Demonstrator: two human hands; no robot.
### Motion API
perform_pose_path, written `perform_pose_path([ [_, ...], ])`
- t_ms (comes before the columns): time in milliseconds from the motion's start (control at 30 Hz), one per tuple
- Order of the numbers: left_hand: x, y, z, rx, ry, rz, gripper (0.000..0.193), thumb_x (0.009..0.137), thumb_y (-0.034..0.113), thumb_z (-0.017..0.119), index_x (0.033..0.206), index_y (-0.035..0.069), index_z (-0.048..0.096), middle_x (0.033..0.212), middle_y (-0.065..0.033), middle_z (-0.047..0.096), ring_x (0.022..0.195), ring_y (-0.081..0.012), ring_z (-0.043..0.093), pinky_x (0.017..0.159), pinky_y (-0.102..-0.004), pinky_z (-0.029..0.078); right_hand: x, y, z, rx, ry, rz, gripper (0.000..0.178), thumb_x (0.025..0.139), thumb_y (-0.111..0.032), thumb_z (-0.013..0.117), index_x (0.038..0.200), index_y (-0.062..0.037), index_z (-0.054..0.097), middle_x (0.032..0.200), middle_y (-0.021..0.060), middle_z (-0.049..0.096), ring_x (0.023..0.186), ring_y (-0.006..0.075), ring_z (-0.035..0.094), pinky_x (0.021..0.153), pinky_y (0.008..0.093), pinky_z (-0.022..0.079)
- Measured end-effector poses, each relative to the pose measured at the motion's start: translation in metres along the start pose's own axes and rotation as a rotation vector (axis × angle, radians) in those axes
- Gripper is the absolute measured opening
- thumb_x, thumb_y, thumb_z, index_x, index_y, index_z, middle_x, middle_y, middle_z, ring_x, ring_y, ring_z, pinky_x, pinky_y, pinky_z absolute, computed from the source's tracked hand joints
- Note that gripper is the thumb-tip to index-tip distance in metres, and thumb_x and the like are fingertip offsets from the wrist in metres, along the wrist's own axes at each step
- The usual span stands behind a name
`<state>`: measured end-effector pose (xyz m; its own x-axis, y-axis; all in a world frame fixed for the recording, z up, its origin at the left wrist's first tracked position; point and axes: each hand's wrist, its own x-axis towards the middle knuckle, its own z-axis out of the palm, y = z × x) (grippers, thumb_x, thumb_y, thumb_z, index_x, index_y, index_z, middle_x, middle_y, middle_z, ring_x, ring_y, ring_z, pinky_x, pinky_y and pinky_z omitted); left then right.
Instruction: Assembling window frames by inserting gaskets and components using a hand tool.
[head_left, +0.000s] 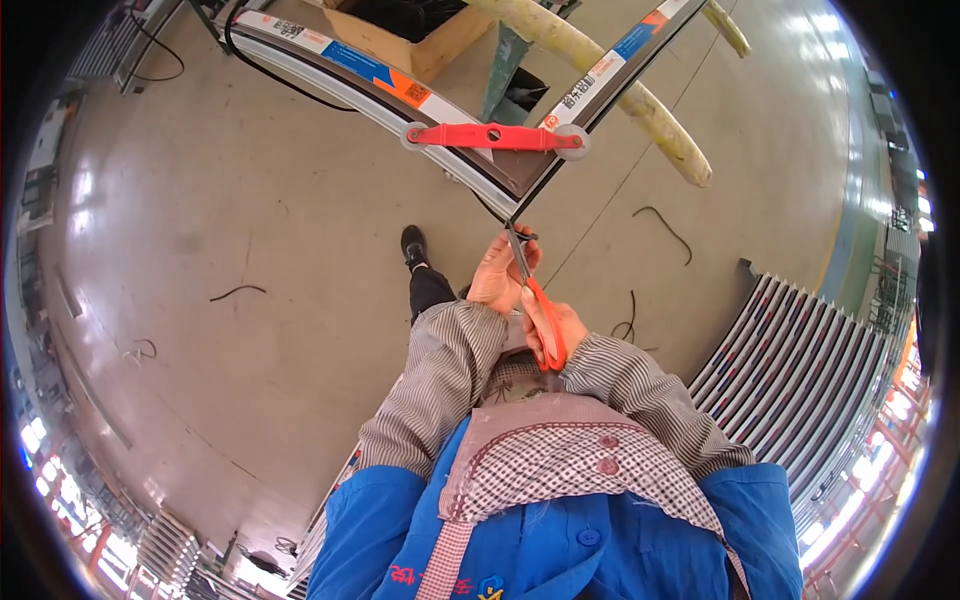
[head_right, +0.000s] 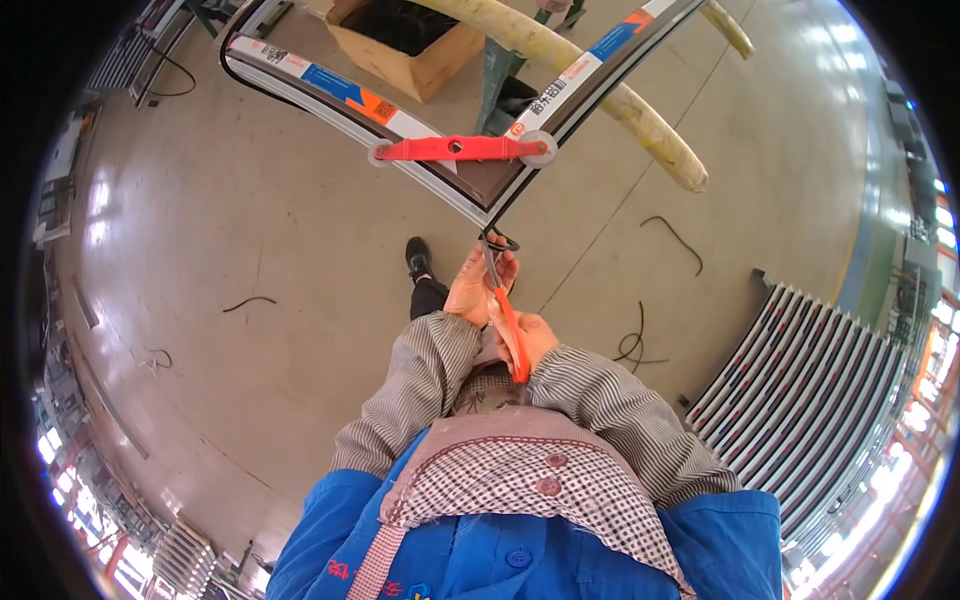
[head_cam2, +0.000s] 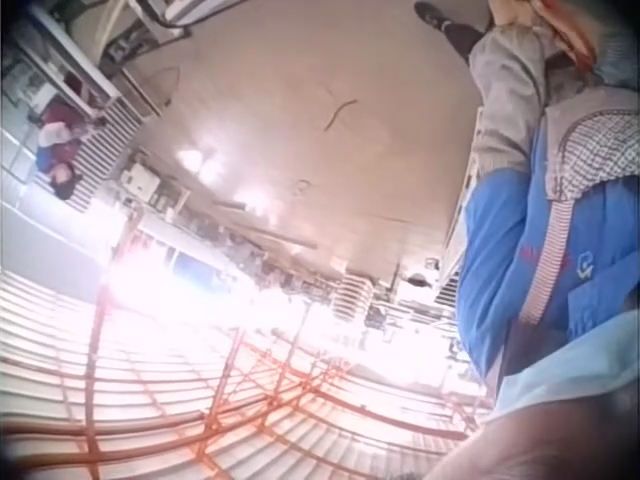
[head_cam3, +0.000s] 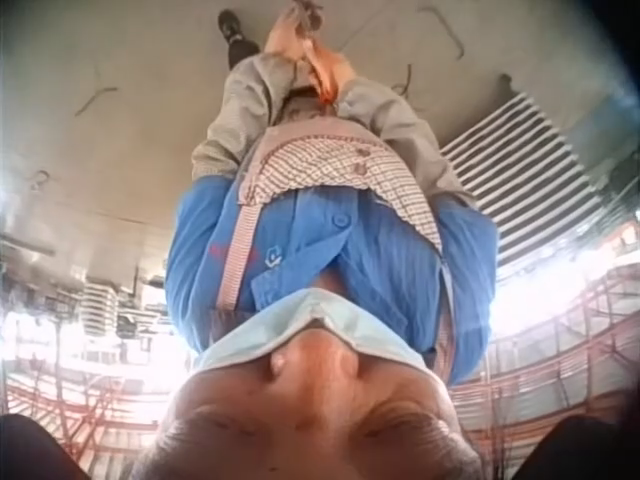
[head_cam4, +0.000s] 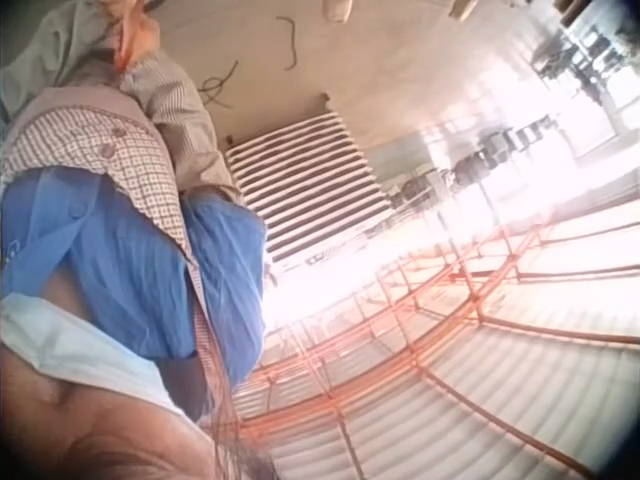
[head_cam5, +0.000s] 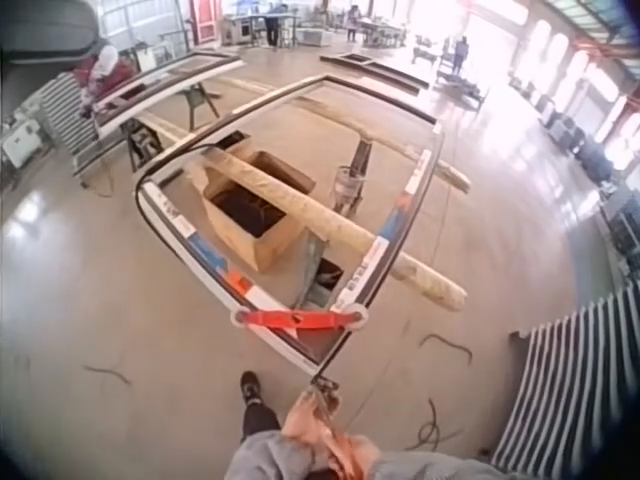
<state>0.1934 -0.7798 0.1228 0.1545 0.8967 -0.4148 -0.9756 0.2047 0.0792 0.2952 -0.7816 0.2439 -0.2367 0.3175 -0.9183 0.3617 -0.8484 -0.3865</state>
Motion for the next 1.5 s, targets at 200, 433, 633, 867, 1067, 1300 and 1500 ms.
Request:
perform_pose_path([
  [200, 0.002, -0.001, 0.001, -0.016, 0.04, 0.018, 0.02, 0.085, 0.009, 0.051, 0.105, 0.004, 0.051, 0.102, -0.0056, 0.055, 0.089, -0.0172, 0.056, 0.082, -0.0308, 0.047, 0.012, 0.017, -0.014, -0.13, 0.06, -0.128, 0.047, 0.083, -0.049, 0.05, 0.07, -0.0032, 0.052, 0.049, -0.0015, 0.041, 0.042, 0.0089, 0.039, 0.042, 0.0244, 0.034],
  [433, 0.003, 0.0, -0.009, 0.127, 0.154, 0.077, 0.022, 0.086, 0.011, 0.051, 0.108, 0.005, 0.051, 0.105, -0.0068, 0.055, 0.087, -0.0178, 0.056, 0.08, -0.0303, 0.046, 0.033, 0.035, -0.029, -0.457, 0.192, -0.399, 0.037, 0.083, -0.035, 0.056, 0.068, -0.0011, 0.054, 0.054, 0.0007, 0.05, 0.051, 0.0156, 0.047, 0.051, 0.0281, 0.038],
  [633, -0.018, -0.002, 0.032, 0.303, 0.729, 0.383, 0.033, 0.09, 0.031, 0.045, 0.108, 0.004, 0.047, 0.078, -0.0021, 0.054, 0.062, -0.0123, 0.049, 0.061, -0.0253, 0.044, 0.021, 0.007, -0.023, -1.068, 0.256, -0.361, 0.044, 0.078, -0.045, 0.054, 0.085, -0.0017, 0.059, 0.076, 0.017, 0.061, 0.074, 0.0344, 0.058, 0.067, 0.0391, 0.045],
  [867, -0.01, 0.045, 0.022, 0.438, 0.575, 0.191, 0.021, 0.092, 0.023, 0.041, 0.098, 0.006, 0.051, 0.058, 0.0018, 0.038, 0.044, -0.0066, 0.032, 0.043, -0.0227, 0.032, 0.091, -0.015, -0.029, -0.231, 0.204, -0.459, 0.031, 0.085, -0.031, 0.052, 0.078, 0.0, 0.054, 0.062, 0.0053, 0.056, 0.053, 0.0144, 0.052, 0.052, 0.0287, 0.043],
  [1067, 0.006, 0.042, 0.044, 0.667, 0.522, 0.181, 0.019, 0.088, 0.016, 0.049, 0.1, 0.002, 0.056, 0.069, 0.0013, 0.052, 0.043, -0.0026, 0.034, 0.038, -0.019, 0.028, 0.114, -0.036, -0.017, -0.226, 0.482, -0.546, 0.032, 0.082, -0.03, 0.053, 0.069, -0.0006, 0.056, 0.055, 0.0119, 0.053, 0.05, 0.0234, 0.052, 0.051, 0.0357, 0.04],
  [1300, 0.01, 0.036, 0.044, 0.745, 0.529, 0.096, 0.021, 0.085, 0.018, 0.055, 0.097, 0.001, 0.054, 0.072, -0.0004, 0.057, 0.044, -0.0039, 0.036, 0.039, -0.0196, 0.03, 0.106, -0.049, -0.014, -0.34, 0.751, -0.658, 0.033, 0.081, -0.029, 0.053, 0.069, 0.0012, 0.055, 0.058, 0.018, 0.052, 0.053, 0.0286, 0.053, 0.052, 0.0369, 0.04],
  [1500, 0.023, 0.024, 0.039, 0.992, 0.441, 0.322, 0.019, 0.077, 0.013, 0.062, 0.089, -0.001, 0.056, 0.074, -0.002, 0.057, 0.057, -0.0065, 0.046, 0.05, -0.021, 0.035, 0.12, -0.047, -0.034, -0.196, 0.488, -0.613, 0.033, 0.082, -0.029, 0.053, 0.07, 0.0016, 0.055, 0.053, 0.0094, 0.049, 0.049, 0.0171, 0.046, 0.05, 0.0326, 0.038],
])
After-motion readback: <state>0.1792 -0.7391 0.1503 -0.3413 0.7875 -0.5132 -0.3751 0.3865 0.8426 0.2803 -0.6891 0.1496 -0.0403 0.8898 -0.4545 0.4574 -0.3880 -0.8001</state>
